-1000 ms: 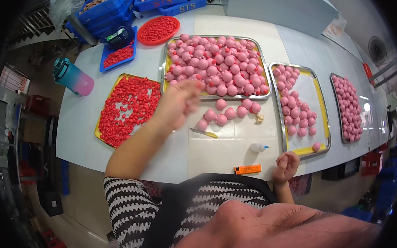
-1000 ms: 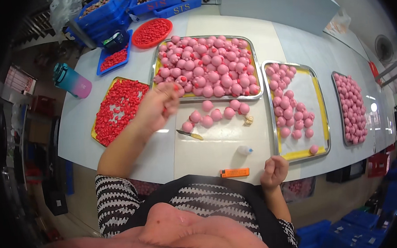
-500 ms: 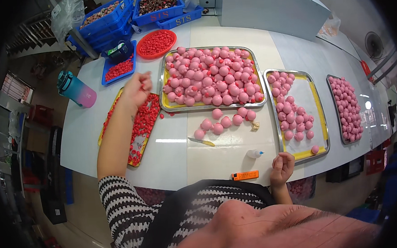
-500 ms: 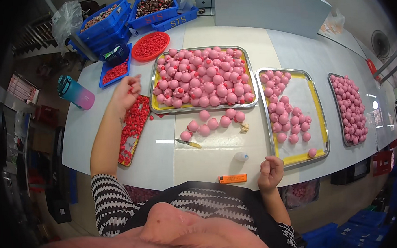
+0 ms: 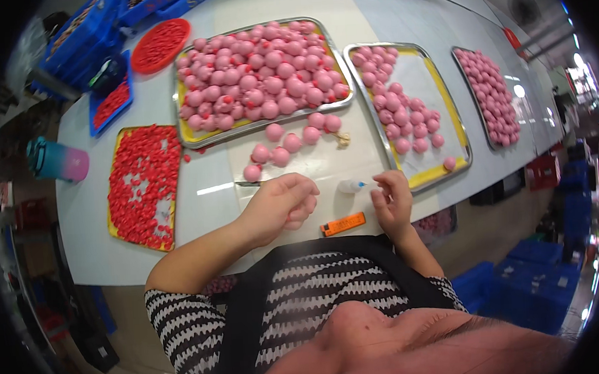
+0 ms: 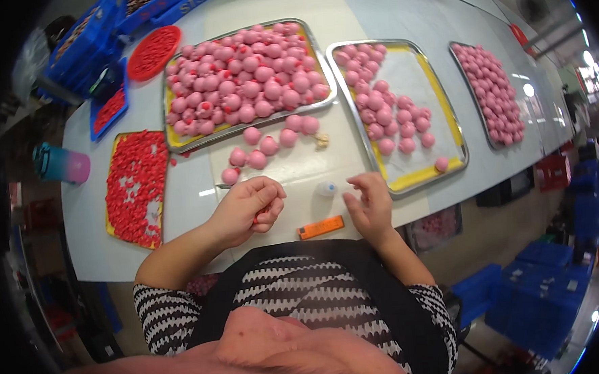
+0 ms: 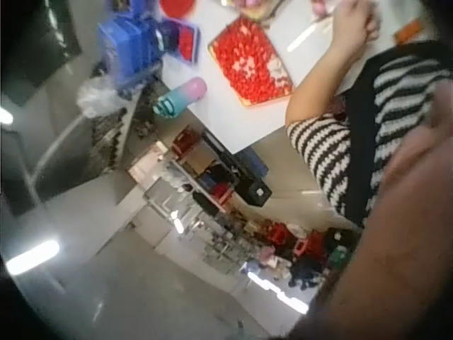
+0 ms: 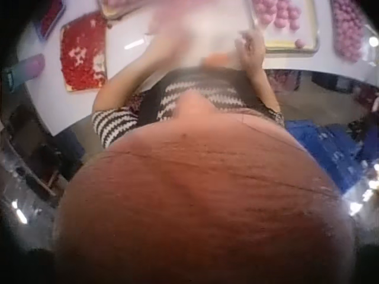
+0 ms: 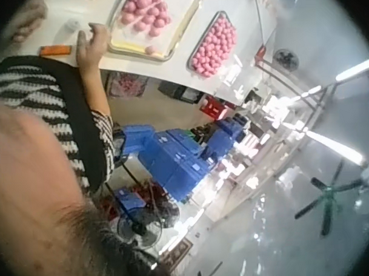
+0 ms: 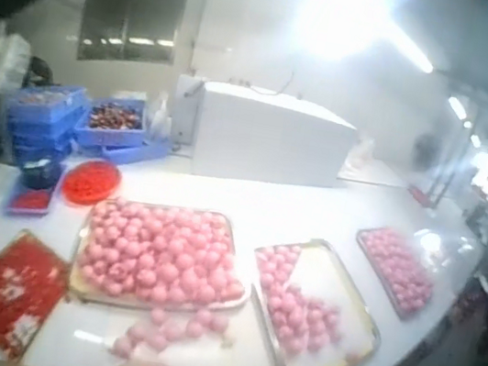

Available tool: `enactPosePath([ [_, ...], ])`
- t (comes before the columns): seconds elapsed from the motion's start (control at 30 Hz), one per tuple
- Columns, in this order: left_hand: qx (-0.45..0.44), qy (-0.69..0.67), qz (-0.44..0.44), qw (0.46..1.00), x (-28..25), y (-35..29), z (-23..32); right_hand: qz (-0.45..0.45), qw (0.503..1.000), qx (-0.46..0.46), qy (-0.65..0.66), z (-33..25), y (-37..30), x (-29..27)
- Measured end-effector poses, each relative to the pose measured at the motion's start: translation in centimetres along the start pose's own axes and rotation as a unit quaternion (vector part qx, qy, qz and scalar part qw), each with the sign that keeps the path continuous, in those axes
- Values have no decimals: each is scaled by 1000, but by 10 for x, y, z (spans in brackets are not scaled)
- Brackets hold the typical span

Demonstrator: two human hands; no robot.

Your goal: The person applies glue from a squeeze bottle onto small red parts and attaches them onto pink spherical figure bodies by hand.

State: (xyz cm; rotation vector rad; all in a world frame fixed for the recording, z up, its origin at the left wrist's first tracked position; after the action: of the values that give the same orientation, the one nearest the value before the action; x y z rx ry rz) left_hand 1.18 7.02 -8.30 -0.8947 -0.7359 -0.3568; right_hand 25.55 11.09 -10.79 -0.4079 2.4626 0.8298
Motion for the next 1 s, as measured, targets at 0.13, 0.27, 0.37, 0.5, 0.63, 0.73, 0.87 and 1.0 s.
enactPosePath([
  [0.13,14,33,-16,999,-3,32,-22,-74,995,2,-60,11,-10,-5],
  [0.27,4,36,-19,999,-11,48,-35,-96,994,40,-28,11,-12,5],
  [0.37,42,57,-11,997,-17,56,-41,-89,995,25,-37,19,-9,11],
  [0.5,37,49,-18,998,-24,61,-44,-121,991,-9,-61,26,-9,17],
  [0.63,23,51,5,998,-29,62,-44,-109,993,-13,-35,23,-9,22],
  [0.73,26,7,-6,1000,-35,64,-42,-129,982,104,89,20,-17,26],
  [0.87,57,49,38,996,-39,66,-42,-134,962,147,189,31,-24,36],
  [1.0,82,100,43,991,-54,71,-41,-137,954,150,219,38,-27,48],
])
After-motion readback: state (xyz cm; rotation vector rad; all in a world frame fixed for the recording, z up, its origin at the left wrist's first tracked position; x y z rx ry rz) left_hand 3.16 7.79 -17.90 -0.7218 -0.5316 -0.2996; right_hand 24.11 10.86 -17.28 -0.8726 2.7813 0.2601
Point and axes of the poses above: each hand's wrist, its own y-axis towards the middle knuckle, its own x-axis out of the palm, z = x × y, the point moved 1 cm from there along y, towards the middle knuckle, and after that the axes turned 13 degrees about -x, right-handed, at the moved point
